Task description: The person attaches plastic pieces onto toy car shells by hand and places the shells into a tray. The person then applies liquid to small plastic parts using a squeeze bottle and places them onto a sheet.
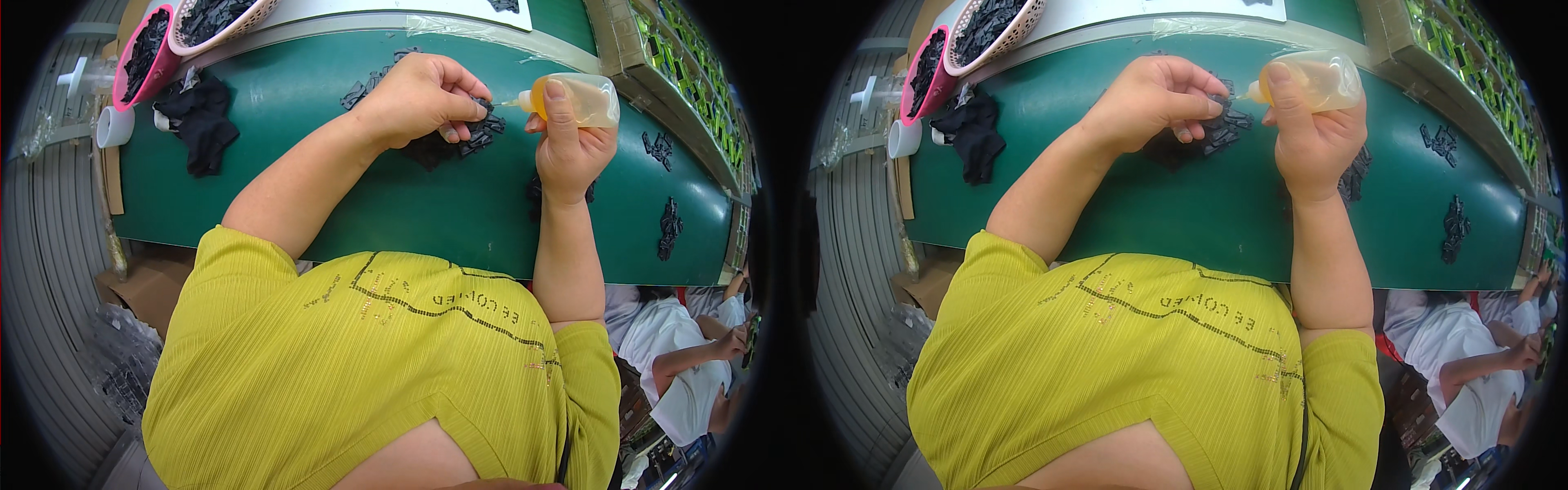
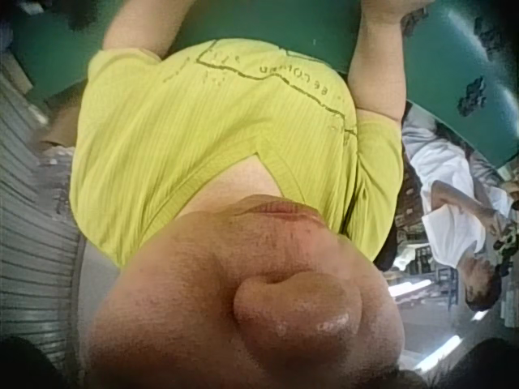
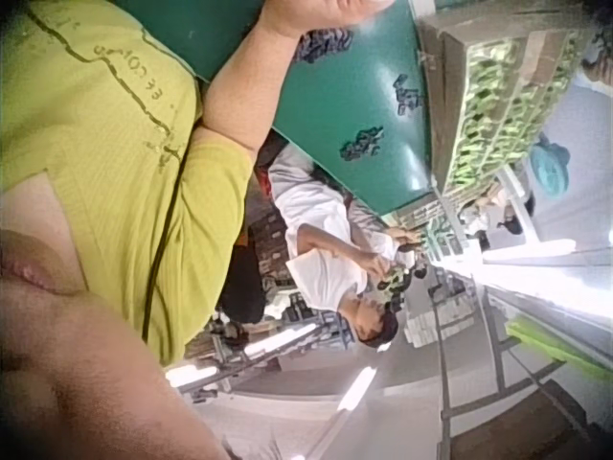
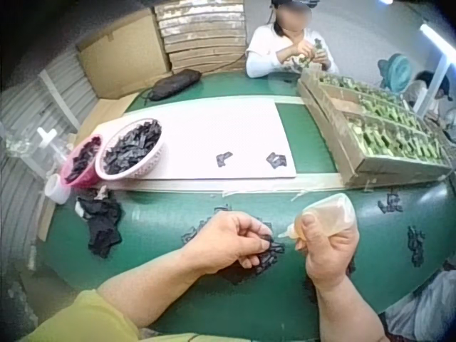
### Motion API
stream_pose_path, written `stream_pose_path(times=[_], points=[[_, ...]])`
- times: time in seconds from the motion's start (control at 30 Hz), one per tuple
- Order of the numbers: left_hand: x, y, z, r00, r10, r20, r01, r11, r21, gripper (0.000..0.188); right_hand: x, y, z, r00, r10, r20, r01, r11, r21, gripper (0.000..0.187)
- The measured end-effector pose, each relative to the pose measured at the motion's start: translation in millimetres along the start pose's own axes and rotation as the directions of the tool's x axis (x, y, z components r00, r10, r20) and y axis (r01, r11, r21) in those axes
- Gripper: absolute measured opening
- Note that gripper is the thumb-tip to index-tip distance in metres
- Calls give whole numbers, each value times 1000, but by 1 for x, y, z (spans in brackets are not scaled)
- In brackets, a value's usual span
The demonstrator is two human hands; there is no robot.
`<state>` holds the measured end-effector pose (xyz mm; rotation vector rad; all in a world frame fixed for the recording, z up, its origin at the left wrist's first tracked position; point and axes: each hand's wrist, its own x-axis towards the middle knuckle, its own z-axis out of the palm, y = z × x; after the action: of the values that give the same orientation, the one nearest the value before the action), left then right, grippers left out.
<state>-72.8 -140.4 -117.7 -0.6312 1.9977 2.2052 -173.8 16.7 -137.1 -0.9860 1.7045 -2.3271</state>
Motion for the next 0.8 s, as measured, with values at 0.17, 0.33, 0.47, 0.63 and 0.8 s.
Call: stream_pose_path(times=[0.17, 0.33, 0.47, 0.63, 0.8], points=[[1, -2, -1, 1000, 5, 5, -5, 1000, -2, 25, -1, 0, 3, 999, -3, -38, 2, 999, -37, 12], [2, -1, -2, 1000, -17, -21, 17, 1000, -12, 24, 3, -3, -4, 999, 7, -50, -3, 997, 79, 12], [3, -3, -2, 999, -22, -28, 21, 999, -25, 23, -2, -5, -2, 998, 58, 9, -59, 992, 113, 11], [2, -2, -1, 999, -16, -32, 16, 1000, -24, 22, -9, -5, 5, 994, 101, 49, -106, 988, 109, 10], [1, -1, 0, 1000, -19, -17, 19, 1000, -21, 24, -11, -2, 4, 991, 95, 92, -104, 988, 110, 13]])
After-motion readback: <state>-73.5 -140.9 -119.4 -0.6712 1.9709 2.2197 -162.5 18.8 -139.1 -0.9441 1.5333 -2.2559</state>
